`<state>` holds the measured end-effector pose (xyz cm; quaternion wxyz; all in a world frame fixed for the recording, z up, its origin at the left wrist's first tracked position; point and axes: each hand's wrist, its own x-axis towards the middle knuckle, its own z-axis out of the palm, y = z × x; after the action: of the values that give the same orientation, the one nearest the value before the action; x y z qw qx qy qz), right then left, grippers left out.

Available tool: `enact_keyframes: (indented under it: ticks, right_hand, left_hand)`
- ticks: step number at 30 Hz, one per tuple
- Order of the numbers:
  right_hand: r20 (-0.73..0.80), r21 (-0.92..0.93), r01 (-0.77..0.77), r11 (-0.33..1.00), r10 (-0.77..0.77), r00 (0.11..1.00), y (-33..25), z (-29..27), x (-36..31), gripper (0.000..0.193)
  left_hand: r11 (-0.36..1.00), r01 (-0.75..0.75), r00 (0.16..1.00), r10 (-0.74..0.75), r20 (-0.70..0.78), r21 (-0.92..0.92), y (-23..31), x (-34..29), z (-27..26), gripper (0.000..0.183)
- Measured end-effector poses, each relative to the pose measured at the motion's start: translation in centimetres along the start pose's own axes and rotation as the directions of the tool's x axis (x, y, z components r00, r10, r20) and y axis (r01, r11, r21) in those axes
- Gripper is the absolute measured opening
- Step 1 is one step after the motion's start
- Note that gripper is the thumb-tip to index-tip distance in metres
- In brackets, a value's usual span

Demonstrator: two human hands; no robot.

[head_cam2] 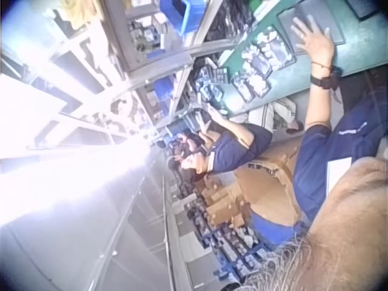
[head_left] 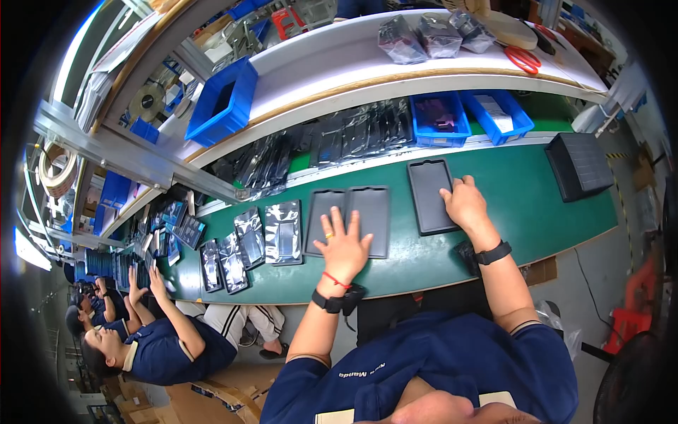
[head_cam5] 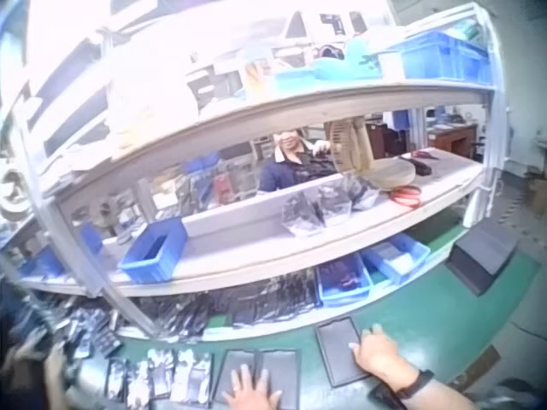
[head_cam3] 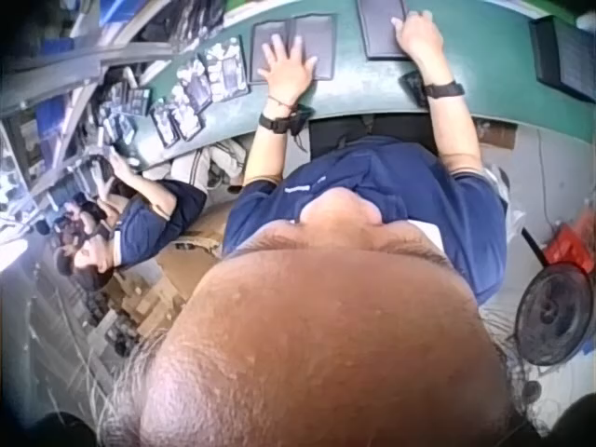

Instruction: Packaging electronic components, instruction cards, and accessories into small black boxes at a manufacturing station.

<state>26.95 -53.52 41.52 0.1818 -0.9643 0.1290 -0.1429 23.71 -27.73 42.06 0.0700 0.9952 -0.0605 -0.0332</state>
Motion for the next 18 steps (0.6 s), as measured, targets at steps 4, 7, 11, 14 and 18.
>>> enact_keyframes:
  ticks: [4,7,11,14,18]
  right_hand:
    - [0.206,0.112,-0.035,0.993,0.011,0.978,1.1,-0.9,0.0,0.029]
    - [0.099,0.499,-0.027,0.866,-0.026,0.995,1.0,-1.9,-0.8,0.027]
    - [0.126,0.941,-0.093,0.326,-0.081,0.989,-1.0,-2.1,-3.4,0.037]
    - [0.097,0.906,-0.036,0.422,-0.125,0.987,-2.7,-4.0,-4.9,0.041]
    - [0.179,0.931,-0.113,0.346,-0.164,0.970,-2.1,-5.7,-5.2,0.023]
  left_hand:
    - [0.994,0.112,0.994,-0.111,0.016,-0.011,-2.5,0.0,-0.3,0.063]
    - [0.999,0.022,0.974,-0.032,-0.223,-0.044,-2.0,-0.6,-1.2,0.058]
    - [0.682,-0.295,0.950,0.132,-0.284,-0.669,4.5,-1.0,-4.3,0.033]
    - [0.266,-0.254,0.967,0.077,-0.242,-0.930,9.1,-0.1,-3.3,0.019]
    - [-0.003,-0.085,0.991,0.102,-0.085,-0.996,10.3,0.2,-3.2,0.010]
